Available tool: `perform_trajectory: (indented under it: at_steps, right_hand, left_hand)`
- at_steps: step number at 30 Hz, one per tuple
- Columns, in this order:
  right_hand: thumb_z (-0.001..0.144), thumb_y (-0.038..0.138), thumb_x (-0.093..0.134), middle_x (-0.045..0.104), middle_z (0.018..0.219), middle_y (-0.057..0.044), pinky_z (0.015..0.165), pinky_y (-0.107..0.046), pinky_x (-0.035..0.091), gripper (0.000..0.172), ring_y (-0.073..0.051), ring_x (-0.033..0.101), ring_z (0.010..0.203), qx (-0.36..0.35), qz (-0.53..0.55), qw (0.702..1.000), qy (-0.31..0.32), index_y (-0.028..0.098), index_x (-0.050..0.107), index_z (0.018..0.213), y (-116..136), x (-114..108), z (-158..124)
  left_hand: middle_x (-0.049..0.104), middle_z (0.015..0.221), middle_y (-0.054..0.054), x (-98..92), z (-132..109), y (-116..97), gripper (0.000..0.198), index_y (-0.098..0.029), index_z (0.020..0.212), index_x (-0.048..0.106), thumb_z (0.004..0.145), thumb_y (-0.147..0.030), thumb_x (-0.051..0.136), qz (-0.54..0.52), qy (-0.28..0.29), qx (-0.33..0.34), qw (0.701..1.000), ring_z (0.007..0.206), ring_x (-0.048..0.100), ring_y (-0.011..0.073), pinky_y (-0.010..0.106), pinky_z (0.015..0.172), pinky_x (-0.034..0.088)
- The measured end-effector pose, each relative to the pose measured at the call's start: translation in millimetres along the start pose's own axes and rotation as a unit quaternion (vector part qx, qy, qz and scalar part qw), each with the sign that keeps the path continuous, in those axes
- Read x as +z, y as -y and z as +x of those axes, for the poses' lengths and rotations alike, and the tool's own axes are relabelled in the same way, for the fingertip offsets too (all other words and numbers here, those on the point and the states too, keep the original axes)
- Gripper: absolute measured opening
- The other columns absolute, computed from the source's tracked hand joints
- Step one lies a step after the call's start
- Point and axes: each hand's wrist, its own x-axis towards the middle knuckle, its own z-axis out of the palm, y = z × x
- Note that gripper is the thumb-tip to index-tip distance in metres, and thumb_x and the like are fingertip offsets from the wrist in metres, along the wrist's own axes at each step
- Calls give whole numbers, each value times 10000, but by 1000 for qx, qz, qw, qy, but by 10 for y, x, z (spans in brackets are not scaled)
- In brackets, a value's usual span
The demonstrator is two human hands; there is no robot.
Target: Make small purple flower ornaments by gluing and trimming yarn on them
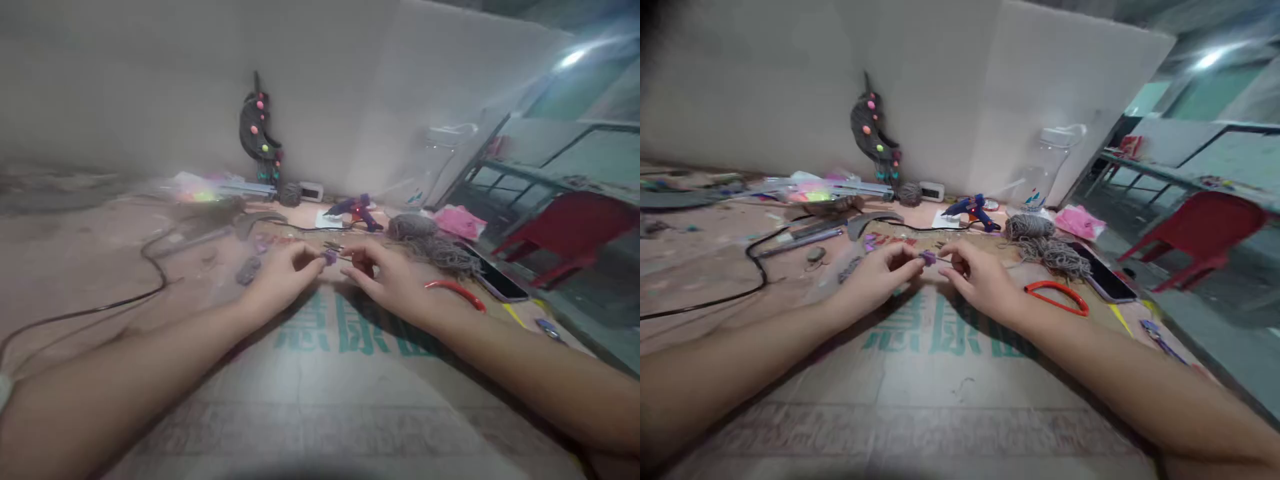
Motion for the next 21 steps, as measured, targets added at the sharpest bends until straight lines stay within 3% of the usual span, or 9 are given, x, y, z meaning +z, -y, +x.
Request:
perform_trajectory:
  at_steps: [2,8,13,21]
  right_hand:
    - [920,181,599,599,689,17,549,-219,413,45,-101,505,561,-34,-21,999,-16,181,638,944,-4,9,29]
    - [966,251,554,647,717,-18,623,-265,428,159,-135,551,640,-92,-59,993,-43,194,657,859,-16,2,49]
    - [923,234,603,697,727,-17,574,-245,422,127,-124,572,611,28,17,999,-33,187,675,830,40,4,61]
    - [892,296,579,652,677,5,530,-228,391,184,-109,532,575,174,148,973,25,177,666,784,91,42,94]
  left_hand:
    - [659,843,15,-4,-8,10,216,-165,862,615,885,-379,598,3,7,2,1000,703,567,132,273,687,423]
    - [664,819,14,-25,-25,41,230,-174,854,620,883,-400,590,31,23,8,999,703,569,141,269,661,419]
    - [659,785,20,-19,-37,11,254,-166,841,618,868,-418,600,13,46,-11,999,729,583,157,277,681,432]
    - [644,774,14,-15,-28,33,254,-159,811,619,869,-406,610,-5,69,-7,998,713,575,140,268,675,430]
